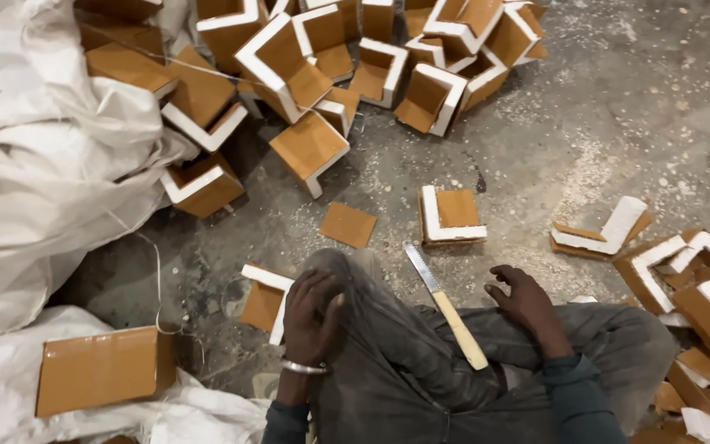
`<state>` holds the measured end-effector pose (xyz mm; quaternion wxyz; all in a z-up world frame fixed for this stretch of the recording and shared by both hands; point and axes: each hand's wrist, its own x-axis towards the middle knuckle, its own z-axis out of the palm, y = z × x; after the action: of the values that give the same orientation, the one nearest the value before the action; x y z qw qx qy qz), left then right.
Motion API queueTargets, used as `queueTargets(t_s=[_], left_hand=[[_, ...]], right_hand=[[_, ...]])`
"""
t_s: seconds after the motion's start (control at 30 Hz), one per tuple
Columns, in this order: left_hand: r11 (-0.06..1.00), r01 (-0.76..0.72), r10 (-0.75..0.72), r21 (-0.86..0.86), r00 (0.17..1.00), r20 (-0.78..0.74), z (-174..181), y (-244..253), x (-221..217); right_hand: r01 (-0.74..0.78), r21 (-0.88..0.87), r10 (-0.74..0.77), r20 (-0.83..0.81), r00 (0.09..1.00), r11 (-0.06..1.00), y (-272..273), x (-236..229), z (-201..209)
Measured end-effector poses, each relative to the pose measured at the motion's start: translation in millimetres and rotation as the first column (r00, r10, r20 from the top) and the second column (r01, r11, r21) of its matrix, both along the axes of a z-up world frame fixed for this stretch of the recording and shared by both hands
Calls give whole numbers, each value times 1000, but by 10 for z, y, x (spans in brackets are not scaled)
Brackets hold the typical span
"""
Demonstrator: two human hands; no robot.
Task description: The person cuts and shapes brown and white L-shaped foam or cardboard pieces using a hand saw while sitting on the floor.
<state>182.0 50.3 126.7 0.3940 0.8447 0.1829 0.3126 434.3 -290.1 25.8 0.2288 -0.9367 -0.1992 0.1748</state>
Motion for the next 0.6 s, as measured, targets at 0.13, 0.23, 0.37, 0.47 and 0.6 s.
queueTargets(t_s=[0.13, 0.23, 0.37, 0.47, 0.6], left_hand=[[991, 69, -62, 112, 996, -68, 72, 26, 321], [973, 31, 8, 227, 985, -169, 14, 28, 420], [973, 10, 20, 229, 992, -126, -31, 49, 382], [975, 10, 14, 224, 994, -105, -43, 56, 391], [975, 15, 6, 223, 996, -90, -61, 56, 394]], right_hand=[[-9, 24, 8, 24, 1000, 1000, 7, -15, -14], [-13, 6, 13, 11, 1000, 1000, 53, -2, 5], [-14, 35, 15, -11, 1000, 999, 148, 32, -105], [-21, 156, 12, 62, 998, 988, 317, 118, -101], [0, 207, -32, 152, 988, 978, 627, 276, 71]])
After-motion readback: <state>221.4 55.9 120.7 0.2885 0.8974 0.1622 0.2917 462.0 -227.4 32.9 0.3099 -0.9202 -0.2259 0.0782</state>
